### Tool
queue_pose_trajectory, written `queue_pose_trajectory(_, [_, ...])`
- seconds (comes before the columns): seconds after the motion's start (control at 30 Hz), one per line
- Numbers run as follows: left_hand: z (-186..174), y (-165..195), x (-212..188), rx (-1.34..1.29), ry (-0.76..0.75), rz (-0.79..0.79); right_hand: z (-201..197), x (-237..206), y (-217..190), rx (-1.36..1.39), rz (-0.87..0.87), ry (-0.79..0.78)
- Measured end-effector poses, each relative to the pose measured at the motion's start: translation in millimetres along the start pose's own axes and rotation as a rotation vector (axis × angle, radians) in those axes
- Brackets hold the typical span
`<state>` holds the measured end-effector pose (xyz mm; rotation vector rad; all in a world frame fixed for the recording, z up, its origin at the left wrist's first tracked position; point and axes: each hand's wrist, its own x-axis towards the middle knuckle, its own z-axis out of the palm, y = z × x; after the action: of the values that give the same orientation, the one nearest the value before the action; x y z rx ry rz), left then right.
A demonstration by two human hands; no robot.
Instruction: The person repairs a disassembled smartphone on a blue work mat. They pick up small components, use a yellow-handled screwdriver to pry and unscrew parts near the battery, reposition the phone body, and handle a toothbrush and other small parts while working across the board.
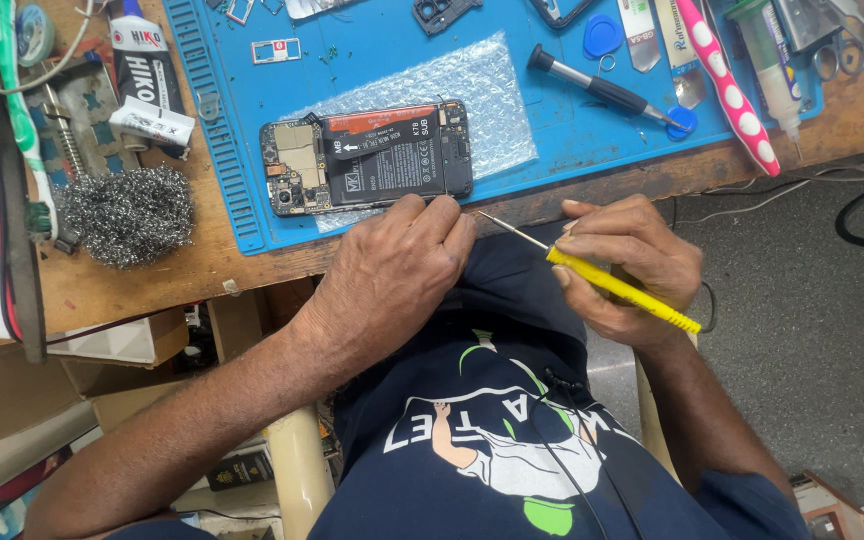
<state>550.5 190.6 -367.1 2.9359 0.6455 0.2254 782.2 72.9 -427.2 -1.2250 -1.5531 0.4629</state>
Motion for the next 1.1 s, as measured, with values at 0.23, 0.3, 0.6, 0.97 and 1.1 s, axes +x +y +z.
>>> queue_pose_trajectory(0.23, [2.6,-0.8,-0.1,0.005,-0.004,0.005,1.6,2.5,0.9,-0.042,-0.033,-0.009])
queue_pose_trajectory(0.3, [3.1,-0.8,-0.5,0.002,-0.002,0.003,1.9,2.6,0.2,-0.049,-0.033,-0.008])
queue_pose_trajectory(0.6, [3.5,-1.4,-0.7,0.018,-0.011,0.009,2.9,3.6,-2.2,-0.068,-0.027,-0.023])
queue_pose_trajectory(0.97, [5.4,-3.0,-1.1,0.018,0.002,0.011,3.8,3.8,0.2,-0.038,-0.021,-0.014])
queue_pose_trajectory(1.1, [5.5,-3.7,-1.4,0.045,-0.020,0.011,4.1,3.3,0.0,-0.055,-0.013,-0.019])
